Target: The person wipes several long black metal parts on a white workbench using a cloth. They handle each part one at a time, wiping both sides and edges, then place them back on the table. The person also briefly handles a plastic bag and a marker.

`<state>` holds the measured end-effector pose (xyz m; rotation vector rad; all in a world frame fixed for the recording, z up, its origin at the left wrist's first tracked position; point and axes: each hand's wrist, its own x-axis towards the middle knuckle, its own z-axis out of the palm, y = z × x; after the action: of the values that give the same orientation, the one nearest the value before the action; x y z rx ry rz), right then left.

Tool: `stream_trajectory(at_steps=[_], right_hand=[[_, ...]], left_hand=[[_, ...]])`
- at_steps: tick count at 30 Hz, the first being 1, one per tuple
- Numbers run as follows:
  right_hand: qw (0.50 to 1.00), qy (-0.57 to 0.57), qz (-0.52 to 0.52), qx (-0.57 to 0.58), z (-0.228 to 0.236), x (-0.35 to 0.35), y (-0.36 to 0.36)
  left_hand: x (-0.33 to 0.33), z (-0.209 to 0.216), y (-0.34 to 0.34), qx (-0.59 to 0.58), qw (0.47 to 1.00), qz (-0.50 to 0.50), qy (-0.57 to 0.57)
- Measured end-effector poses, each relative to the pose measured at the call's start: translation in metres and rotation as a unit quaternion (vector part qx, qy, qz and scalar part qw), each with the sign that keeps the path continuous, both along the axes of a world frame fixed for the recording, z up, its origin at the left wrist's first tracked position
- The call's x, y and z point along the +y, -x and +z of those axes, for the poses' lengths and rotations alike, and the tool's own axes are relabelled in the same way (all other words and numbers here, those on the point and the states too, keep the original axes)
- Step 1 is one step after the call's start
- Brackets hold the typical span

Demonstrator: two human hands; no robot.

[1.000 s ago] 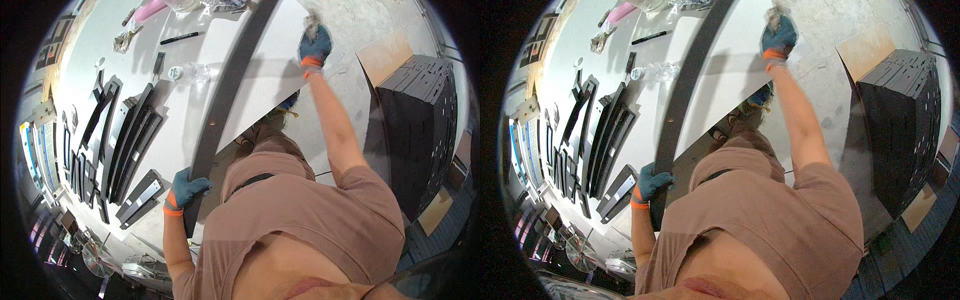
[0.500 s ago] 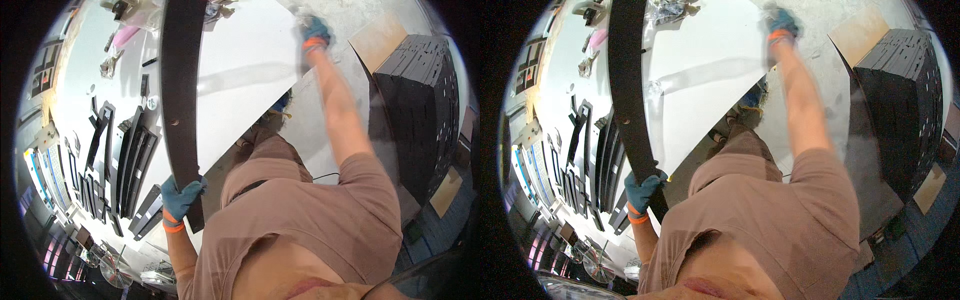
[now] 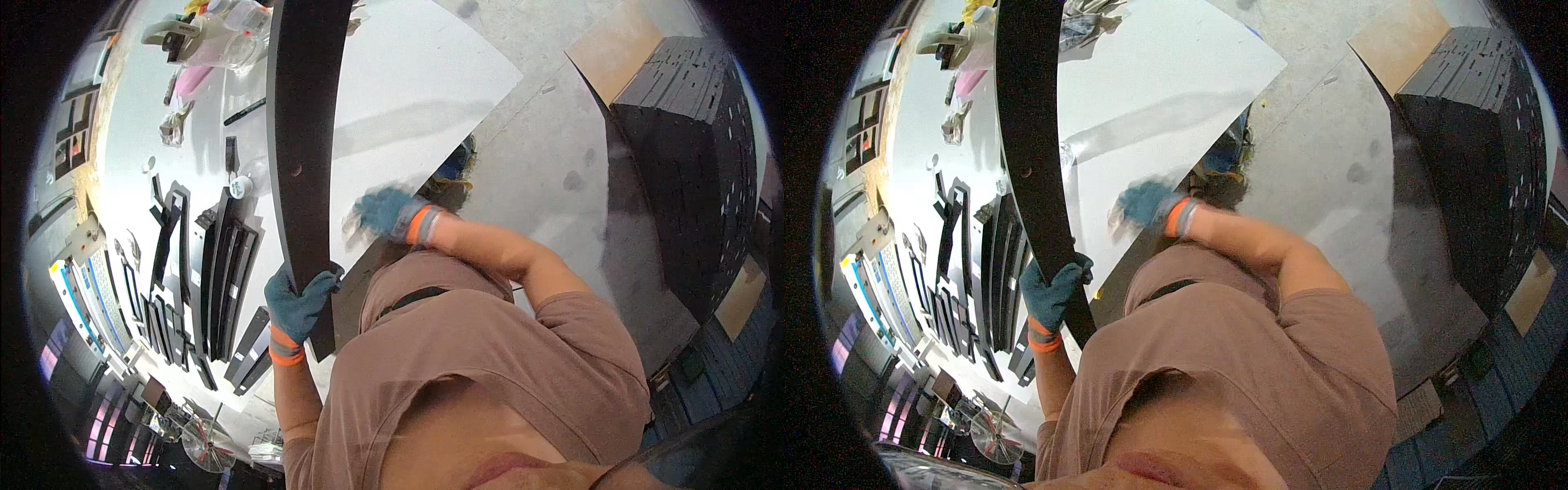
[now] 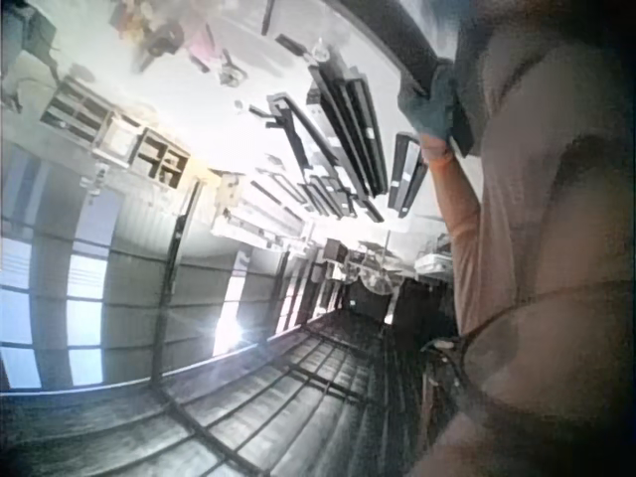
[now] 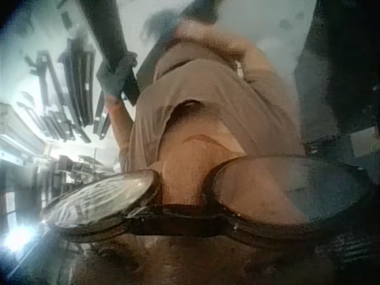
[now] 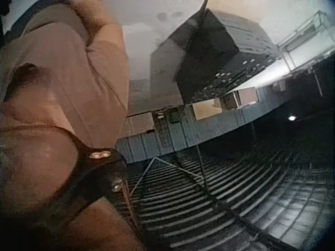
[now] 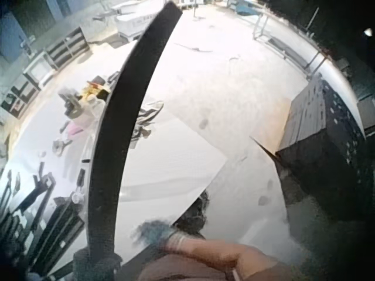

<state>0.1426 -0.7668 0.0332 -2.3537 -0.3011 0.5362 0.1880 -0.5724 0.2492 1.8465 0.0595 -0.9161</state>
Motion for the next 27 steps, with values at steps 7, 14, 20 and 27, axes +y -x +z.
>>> stream_trajectory(at_steps=[7, 14, 20, 27], right_hand=[[0.792, 0.139, -0.59, -0.075, -0.045, -0.412, -0.004], [0.916, -0.102, -0.357, -0.152, 0.056, -0.344, 0.0], [0.968, -0.108, -0.198, -0.109, 0.135, -0.19, -0.008], [0.645, -0.635, -0.353, 0.236, 0.058, -0.13, 0.052]], left_hand=[[0.015, -0.001, 0.009, -0.152, 0.982, -0.066, -0.087], [0.104, -0.033, 0.046, -0.433, 0.844, -0.235, -0.215], [0.218, -0.073, 0.085, -0.459, 0.793, -0.253, -0.311], [0.352, -0.099, 0.107, -0.509, 0.773, -0.137, -0.354]])
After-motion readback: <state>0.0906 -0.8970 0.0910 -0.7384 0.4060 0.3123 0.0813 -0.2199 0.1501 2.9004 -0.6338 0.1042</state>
